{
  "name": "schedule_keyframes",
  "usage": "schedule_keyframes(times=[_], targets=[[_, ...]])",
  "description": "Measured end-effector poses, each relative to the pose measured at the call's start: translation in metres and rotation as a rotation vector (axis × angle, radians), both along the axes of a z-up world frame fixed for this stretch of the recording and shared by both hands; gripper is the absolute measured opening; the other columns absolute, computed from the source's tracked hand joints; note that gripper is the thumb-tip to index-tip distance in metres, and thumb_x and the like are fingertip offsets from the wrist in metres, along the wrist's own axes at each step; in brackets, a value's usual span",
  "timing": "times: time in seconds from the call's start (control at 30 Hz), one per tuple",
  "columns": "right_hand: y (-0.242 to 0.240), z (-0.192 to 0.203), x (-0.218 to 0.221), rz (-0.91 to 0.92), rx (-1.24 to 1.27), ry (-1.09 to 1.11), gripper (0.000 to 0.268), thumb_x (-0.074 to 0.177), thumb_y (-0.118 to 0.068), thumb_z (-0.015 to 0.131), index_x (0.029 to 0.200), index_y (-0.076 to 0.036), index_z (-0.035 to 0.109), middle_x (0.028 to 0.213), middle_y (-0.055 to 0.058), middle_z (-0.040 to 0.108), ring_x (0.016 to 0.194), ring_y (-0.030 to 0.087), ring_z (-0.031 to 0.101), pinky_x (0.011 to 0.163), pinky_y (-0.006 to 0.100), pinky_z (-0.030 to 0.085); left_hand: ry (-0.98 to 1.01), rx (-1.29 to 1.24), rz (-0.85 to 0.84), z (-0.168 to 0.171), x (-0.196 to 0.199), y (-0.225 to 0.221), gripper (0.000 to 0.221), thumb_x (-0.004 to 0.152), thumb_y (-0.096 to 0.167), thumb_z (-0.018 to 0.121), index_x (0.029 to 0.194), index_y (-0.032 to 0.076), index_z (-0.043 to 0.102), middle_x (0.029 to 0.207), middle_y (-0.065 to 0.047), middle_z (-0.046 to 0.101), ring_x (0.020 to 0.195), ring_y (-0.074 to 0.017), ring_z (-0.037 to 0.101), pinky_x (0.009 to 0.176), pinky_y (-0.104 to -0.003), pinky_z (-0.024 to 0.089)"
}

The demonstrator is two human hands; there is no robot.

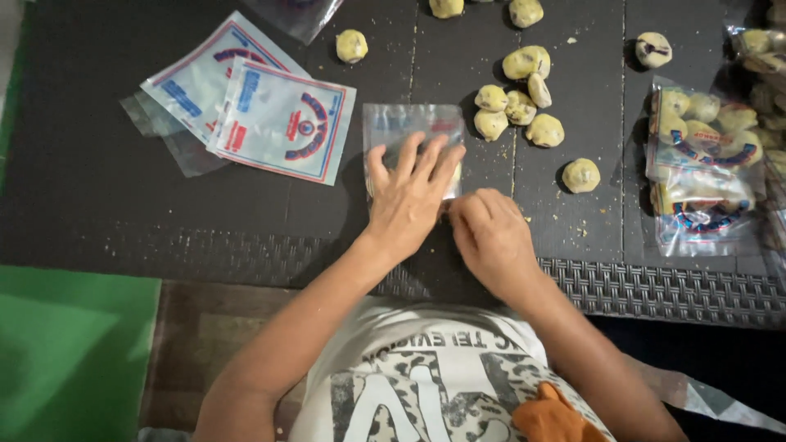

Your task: Packing small round pastries into individual plastic bags at a bakery workstation.

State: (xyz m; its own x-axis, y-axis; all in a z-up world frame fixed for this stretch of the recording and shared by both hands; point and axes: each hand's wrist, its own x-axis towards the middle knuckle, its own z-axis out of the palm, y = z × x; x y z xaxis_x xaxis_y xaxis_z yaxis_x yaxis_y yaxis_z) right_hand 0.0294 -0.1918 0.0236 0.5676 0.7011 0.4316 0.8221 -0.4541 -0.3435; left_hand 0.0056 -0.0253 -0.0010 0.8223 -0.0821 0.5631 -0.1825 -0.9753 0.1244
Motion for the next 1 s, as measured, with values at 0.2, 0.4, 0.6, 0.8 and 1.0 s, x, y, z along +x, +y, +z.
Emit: schedule_keyframes(times=[0.2, 0.4, 0.6, 0.8, 1.0], targets=[[0.024, 0.014, -0.001, -0.217, -0.184, -0.303, 0.04, 0.08, -0.03, 0.07, 0.111, -0.012, 0.054, 0.1, 0.008, 0.048, 0.088, 0.03, 0.05, 0.07, 0.039, 0.036, 0.159, -0.097, 0.069, 0.029, -0.039, 0.025, 0.06, 0.089, 0.021, 0.07, 0.142, 0.012, 0.044, 0.142, -0.015, 0.044, 0.131, -0.035, 0.038, 0.097, -0.061, 0.023], [0.022, -0.036, 0.028, -0.173, -0.148, -0.374, 0.007, 0.092, -0.015, 0.058, 0.096, -0.009, 0.056, 0.08, 0.004, 0.045, 0.079, 0.029, 0.053, 0.065, 0.036, 0.04, 0.136, -0.072, 0.077, 0.016, -0.036, 0.04, 0.047, 0.092, 0.018, 0.061, 0.136, 0.013, 0.045, 0.13, -0.004, 0.052, 0.128, -0.0221, 0.04, 0.1, -0.047, 0.025], [0.026, -0.023, 0.02, -0.187, -0.157, -0.359, 0.018, 0.079, -0.016, 0.068, 0.091, -0.01, 0.055, 0.078, 0.005, 0.045, 0.076, 0.027, 0.051, 0.066, 0.037, 0.042, 0.071, -0.213, 0.153, 0.008, -0.025, 0.046, 0.069, 0.06, 0.006, 0.089, 0.118, 0.006, 0.05, 0.112, -0.012, 0.047, 0.099, -0.0332, 0.051, 0.073, -0.05, 0.045], [0.031, -0.024, 0.021, -0.172, -0.228, -0.398, 0.018, 0.078, -0.017, 0.066, 0.092, -0.011, 0.057, 0.079, 0.003, 0.047, 0.075, 0.024, 0.053, 0.065, 0.036, 0.042, 0.003, -0.081, -0.012, -0.031, -0.014, 0.07, 0.044, 0.068, 0.007, 0.085, 0.096, 0.009, 0.051, 0.088, -0.003, 0.041, 0.078, -0.0248, 0.055, 0.066, -0.035, 0.046], [0.031, -0.032, 0.021, -0.197, -0.275, -0.413, 0.011, 0.08, -0.015, 0.058, 0.09, -0.011, 0.054, 0.08, 0.005, 0.048, 0.075, 0.025, 0.056, 0.065, 0.034, 0.046, -0.035, -0.03, -0.105, -0.002, -0.022, 0.071, 0.02, 0.09, 0.012, 0.07, 0.102, 0.009, 0.054, 0.088, -0.004, 0.042, 0.077, -0.0256, 0.055, 0.068, -0.035, 0.048]])
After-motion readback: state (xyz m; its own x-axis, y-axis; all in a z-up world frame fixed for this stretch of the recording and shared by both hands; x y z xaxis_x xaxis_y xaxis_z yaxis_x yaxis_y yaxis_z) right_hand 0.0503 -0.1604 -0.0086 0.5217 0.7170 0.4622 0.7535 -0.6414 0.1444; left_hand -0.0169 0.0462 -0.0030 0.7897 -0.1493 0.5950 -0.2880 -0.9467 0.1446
